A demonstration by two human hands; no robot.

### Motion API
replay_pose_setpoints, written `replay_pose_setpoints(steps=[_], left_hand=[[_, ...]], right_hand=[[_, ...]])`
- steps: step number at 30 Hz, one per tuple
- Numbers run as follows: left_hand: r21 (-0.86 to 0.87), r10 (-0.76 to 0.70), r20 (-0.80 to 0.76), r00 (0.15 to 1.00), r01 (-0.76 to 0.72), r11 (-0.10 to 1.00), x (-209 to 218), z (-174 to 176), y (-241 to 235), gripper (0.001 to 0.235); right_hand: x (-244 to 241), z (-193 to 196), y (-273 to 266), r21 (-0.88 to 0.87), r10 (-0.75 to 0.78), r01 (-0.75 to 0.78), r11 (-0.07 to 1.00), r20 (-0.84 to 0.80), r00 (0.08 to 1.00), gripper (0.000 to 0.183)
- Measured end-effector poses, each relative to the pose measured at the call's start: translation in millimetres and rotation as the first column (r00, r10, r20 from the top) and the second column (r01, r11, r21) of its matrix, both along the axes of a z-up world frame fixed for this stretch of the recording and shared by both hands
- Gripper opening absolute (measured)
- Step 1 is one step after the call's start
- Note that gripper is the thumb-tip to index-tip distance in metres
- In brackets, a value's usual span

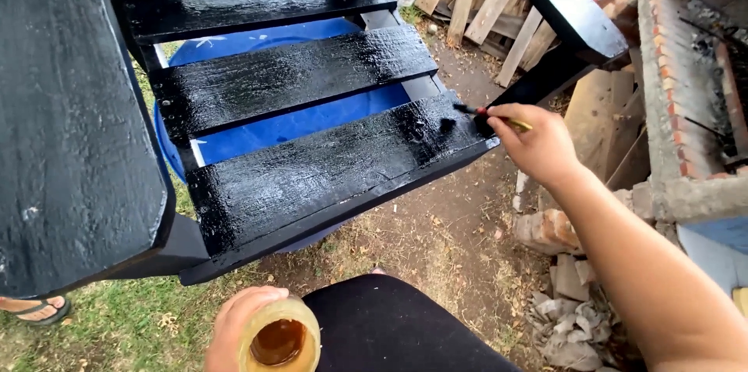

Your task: Painting a wooden chair with black paint using a paintbrush while it is placed on a barrel outdoors.

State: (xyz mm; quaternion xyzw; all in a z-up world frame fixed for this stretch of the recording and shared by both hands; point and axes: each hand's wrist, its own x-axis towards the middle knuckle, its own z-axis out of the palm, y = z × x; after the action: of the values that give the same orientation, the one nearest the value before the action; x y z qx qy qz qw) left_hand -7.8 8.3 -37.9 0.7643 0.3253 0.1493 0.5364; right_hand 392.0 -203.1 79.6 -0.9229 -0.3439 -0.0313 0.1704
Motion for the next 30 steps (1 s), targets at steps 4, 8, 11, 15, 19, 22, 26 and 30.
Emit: replay_pose_setpoints(steps=[4,8,11,15,19,22,26,30], left_hand=[[0.024,0.09,0.028,0.996,-0.091,0.996,12,38,-12,0.056],[0.031,0.119,0.092,0.989,-0.123,0.992,7,41,-12,0.055],[0.002,0.094,0.024,0.995,-0.095,0.996,3,18,-7,0.06],[-0.025,-0.07,-0.006,0.998,0.07,0.997,3,5,4,0.078],[0.021,-0.042,0.074,0.996,0.041,0.999,3,13,2,0.078],[0.014,-0.088,0.122,0.989,0.087,0.996,-1,11,5,0.081],[0.017,0.018,0.126,0.992,-0.021,1.0,3,19,-3,0.071],[0.022,0.017,0.151,0.988,-0.02,1.0,9,22,-7,0.063]], right_hand=[[11,-10,-4,-0.237,-0.019,0.025,0.971,0.025,0.999,0.022],[-20,42,25,-0.327,-0.463,0.362,0.873,-0.325,0.824,0.03],[-20,44,32,-0.101,-0.433,0.425,0.9,-0.323,0.841,0.019],[-11,35,49,-0.155,-0.384,0.355,0.922,-0.246,0.89,0.025],[3,20,33,-0.301,-0.274,0.215,0.929,-0.171,0.946,0.025],[-14,41,33,-0.373,-0.398,0.264,0.889,-0.347,0.849,0.023],[-19,50,46,0.061,-0.357,0.536,0.842,-0.682,0.639,0.014],[-30,35,74,-0.1,-0.423,0.461,0.882,-0.599,0.68,0.012]])
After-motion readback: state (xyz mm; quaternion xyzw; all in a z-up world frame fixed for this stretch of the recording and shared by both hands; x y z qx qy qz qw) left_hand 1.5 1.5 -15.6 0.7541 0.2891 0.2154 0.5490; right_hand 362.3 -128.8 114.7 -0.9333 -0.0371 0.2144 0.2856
